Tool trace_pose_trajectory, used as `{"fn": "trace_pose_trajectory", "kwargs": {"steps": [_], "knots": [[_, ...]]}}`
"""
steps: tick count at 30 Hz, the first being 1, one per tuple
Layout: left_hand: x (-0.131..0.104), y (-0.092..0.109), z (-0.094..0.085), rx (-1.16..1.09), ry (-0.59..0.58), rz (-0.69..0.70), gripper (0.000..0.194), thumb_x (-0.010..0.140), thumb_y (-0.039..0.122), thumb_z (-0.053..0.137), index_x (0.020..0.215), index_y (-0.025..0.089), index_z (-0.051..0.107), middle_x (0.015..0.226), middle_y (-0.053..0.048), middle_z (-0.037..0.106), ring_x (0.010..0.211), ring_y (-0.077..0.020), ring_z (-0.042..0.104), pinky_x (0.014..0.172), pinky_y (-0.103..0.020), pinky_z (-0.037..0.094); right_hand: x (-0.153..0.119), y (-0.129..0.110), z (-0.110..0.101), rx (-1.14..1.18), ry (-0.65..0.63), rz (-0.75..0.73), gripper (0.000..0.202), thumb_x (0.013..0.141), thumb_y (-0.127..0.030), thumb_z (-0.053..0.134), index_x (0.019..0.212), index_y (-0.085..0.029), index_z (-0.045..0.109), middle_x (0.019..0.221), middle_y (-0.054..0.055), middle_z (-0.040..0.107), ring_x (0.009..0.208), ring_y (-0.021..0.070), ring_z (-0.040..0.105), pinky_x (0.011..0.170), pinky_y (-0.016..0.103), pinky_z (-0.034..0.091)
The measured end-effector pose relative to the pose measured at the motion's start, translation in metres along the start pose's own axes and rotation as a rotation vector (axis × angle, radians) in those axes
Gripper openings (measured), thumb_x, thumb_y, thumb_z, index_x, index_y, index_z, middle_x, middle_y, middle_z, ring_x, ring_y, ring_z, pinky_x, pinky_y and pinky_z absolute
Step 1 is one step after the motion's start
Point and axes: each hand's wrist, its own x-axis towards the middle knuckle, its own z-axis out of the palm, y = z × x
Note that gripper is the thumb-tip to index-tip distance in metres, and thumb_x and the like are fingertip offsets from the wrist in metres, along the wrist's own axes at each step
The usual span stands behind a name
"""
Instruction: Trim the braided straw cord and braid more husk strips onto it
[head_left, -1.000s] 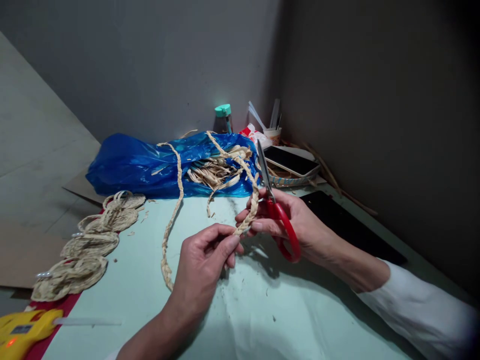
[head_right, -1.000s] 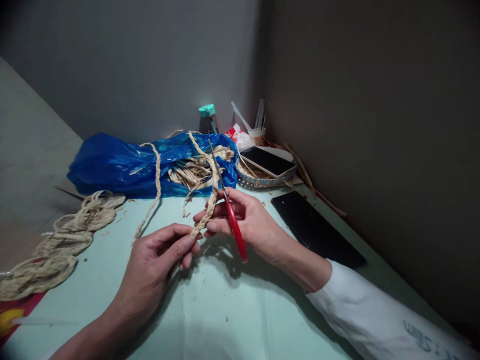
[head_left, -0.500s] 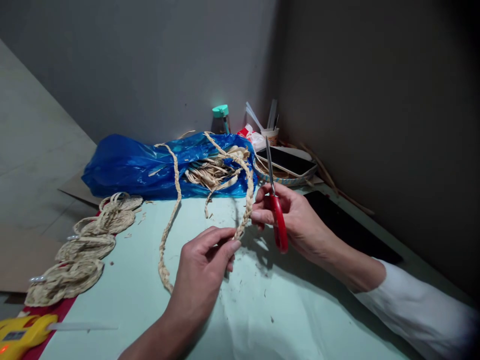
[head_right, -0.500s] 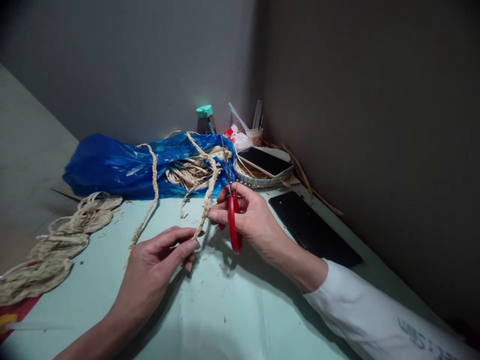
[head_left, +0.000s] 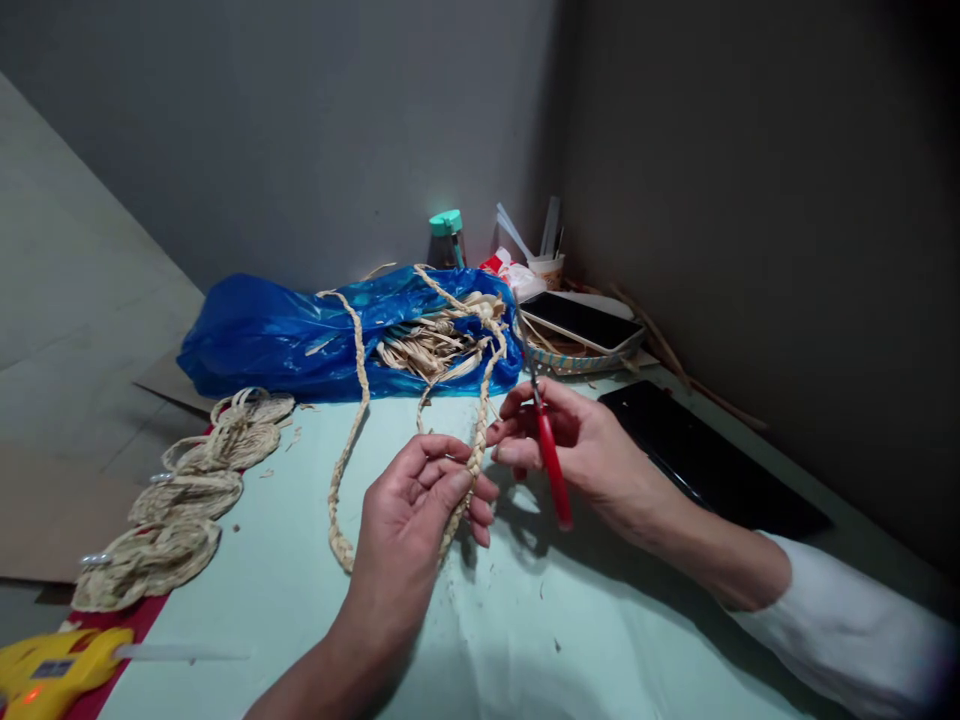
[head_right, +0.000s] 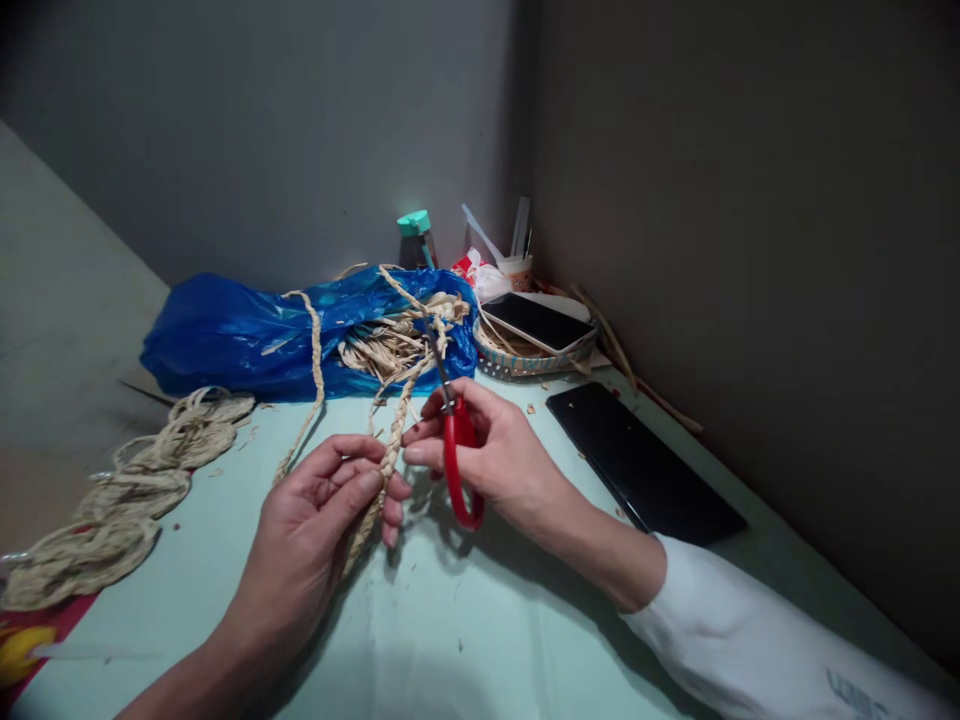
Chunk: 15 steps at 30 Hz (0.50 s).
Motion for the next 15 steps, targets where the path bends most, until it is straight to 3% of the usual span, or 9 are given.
{"fn": "trace_pose_trajectory", "kwargs": {"steps": [5, 15], "knots": [[-0.0018, -0.0023, 0.0012, 0.052, -0.033, -0.017, 0.01, 0.082, 0.018, 0.064, 0.086, 0.017, 0.056, 0.069, -0.001, 0.069, 0.056, -0.0127, 0.063, 0.053, -0.023, 0.053, -0.0052, 0.0017, 0.0055, -0.011, 0.001, 0.013, 0.032, 0.067, -0.022, 0.081, 0.084, -0.019, 0.055, 0.073, -0.006, 0.061, 0.064, 0.0078, 0.058, 0.061, 0.02, 0.047], [-0.0019, -0.0041, 0.001, 0.064, -0.014, -0.004, 0.008, 0.086, 0.022, 0.06, 0.091, 0.016, 0.057, 0.071, -0.003, 0.069, 0.059, -0.0133, 0.062, 0.054, -0.024, 0.053, -0.0064, 0.0037, 0.0041, -0.049, 0.045, 0.011, 0.035, 0.067, -0.022, 0.08, 0.09, -0.02, 0.053, 0.075, -0.005, 0.062, 0.067, 0.0097, 0.059, 0.064, 0.022, 0.048]]}}
